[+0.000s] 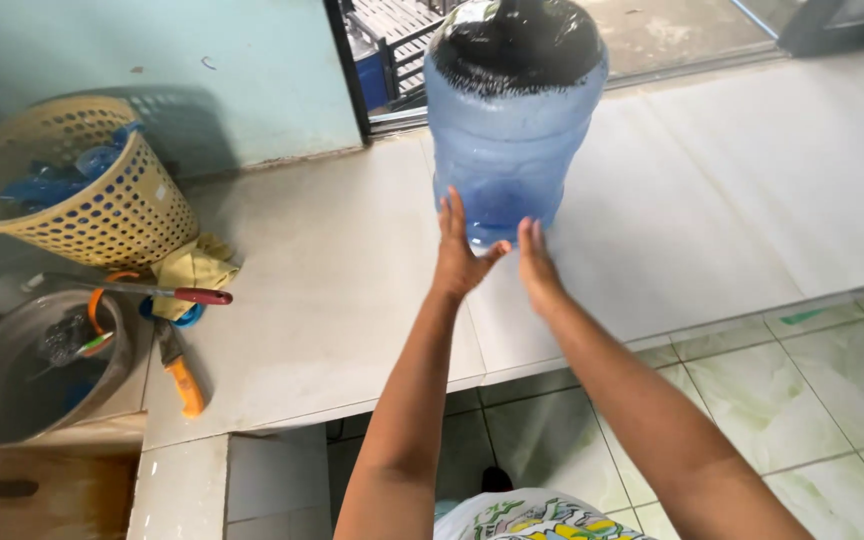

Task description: Cleaning and rinsing large plastic water jugs in a service sink.

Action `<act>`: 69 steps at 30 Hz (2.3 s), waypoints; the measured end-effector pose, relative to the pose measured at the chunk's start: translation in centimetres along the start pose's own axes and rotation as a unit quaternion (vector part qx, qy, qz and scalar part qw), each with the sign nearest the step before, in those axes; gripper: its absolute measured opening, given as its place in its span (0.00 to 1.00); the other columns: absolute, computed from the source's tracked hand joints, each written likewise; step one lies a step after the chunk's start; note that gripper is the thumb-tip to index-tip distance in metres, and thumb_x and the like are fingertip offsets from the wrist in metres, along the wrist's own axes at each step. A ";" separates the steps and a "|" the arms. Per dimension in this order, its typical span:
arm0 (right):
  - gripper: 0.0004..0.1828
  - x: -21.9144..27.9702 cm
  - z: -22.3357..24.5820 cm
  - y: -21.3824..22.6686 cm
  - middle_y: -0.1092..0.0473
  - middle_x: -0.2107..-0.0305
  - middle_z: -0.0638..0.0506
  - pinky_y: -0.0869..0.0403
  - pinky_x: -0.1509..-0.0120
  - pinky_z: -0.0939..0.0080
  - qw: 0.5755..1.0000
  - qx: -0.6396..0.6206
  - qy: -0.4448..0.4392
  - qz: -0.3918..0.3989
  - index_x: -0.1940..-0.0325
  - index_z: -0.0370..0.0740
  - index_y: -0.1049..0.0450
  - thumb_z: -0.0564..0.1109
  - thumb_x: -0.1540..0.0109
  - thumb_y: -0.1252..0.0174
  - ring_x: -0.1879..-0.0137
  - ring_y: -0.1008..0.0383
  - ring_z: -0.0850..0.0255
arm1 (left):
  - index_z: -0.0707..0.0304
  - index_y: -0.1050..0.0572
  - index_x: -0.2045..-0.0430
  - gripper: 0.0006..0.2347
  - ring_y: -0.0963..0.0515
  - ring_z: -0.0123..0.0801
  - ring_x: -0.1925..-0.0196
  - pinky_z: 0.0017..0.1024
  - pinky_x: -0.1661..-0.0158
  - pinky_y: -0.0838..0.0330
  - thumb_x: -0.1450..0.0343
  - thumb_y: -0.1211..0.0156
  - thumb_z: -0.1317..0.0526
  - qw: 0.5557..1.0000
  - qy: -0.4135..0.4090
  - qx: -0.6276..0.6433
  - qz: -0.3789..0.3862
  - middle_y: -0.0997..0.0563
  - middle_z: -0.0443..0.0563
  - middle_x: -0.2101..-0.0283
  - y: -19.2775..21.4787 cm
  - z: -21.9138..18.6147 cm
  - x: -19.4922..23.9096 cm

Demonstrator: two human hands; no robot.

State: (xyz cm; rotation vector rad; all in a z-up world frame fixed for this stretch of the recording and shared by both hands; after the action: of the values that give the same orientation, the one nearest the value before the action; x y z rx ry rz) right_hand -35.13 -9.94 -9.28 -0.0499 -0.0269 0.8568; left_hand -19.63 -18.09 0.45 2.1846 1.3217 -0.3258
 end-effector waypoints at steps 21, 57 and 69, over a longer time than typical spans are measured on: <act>0.37 28.5 -3.2 -47.9 0.30 0.40 0.45 0.34 0.29 0.58 0.901 -0.058 -0.108 0.416 0.32 0.32 0.33 0.65 0.30 0.60 0.34 0.30 0.58 | 0.70 0.33 0.36 0.22 0.32 0.56 0.28 0.41 0.34 0.34 0.27 0.39 0.66 0.940 0.150 -0.147 -0.269 0.28 0.70 0.35 41.9 4.8 27.5; 0.15 34.0 3.3 -75.1 0.25 0.69 0.39 0.25 0.60 0.46 0.796 0.163 0.255 0.524 0.45 0.43 0.24 0.41 0.36 0.43 0.67 0.23 0.43 | 0.63 0.26 0.51 0.17 0.19 0.41 0.59 0.38 0.62 0.26 0.20 0.52 0.48 0.727 0.157 0.392 -0.541 0.19 0.55 0.58 69.4 26.0 37.9; 0.12 40.9 -1.3 -73.7 0.25 0.76 0.41 0.26 0.62 0.41 0.626 0.386 0.374 0.565 0.60 0.43 0.26 0.52 0.31 0.48 0.66 0.22 0.41 | 0.70 0.25 0.54 0.32 0.22 0.46 0.59 0.41 0.56 0.25 0.23 0.72 0.37 0.559 0.016 0.581 -0.592 0.21 0.60 0.58 66.7 26.2 41.6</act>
State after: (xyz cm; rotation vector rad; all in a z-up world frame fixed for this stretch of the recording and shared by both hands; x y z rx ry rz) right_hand 47.33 -27.21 -6.40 0.4478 1.3112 1.9937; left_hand 60.72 -26.41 -18.13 1.4157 2.9802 -2.1843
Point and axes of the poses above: each hand's wrist, its own x-axis away from the middle knuckle, its own y-axis out of the back of the hand, z = x × y, the point moved 10 cm from there along -x, towards the middle knuckle
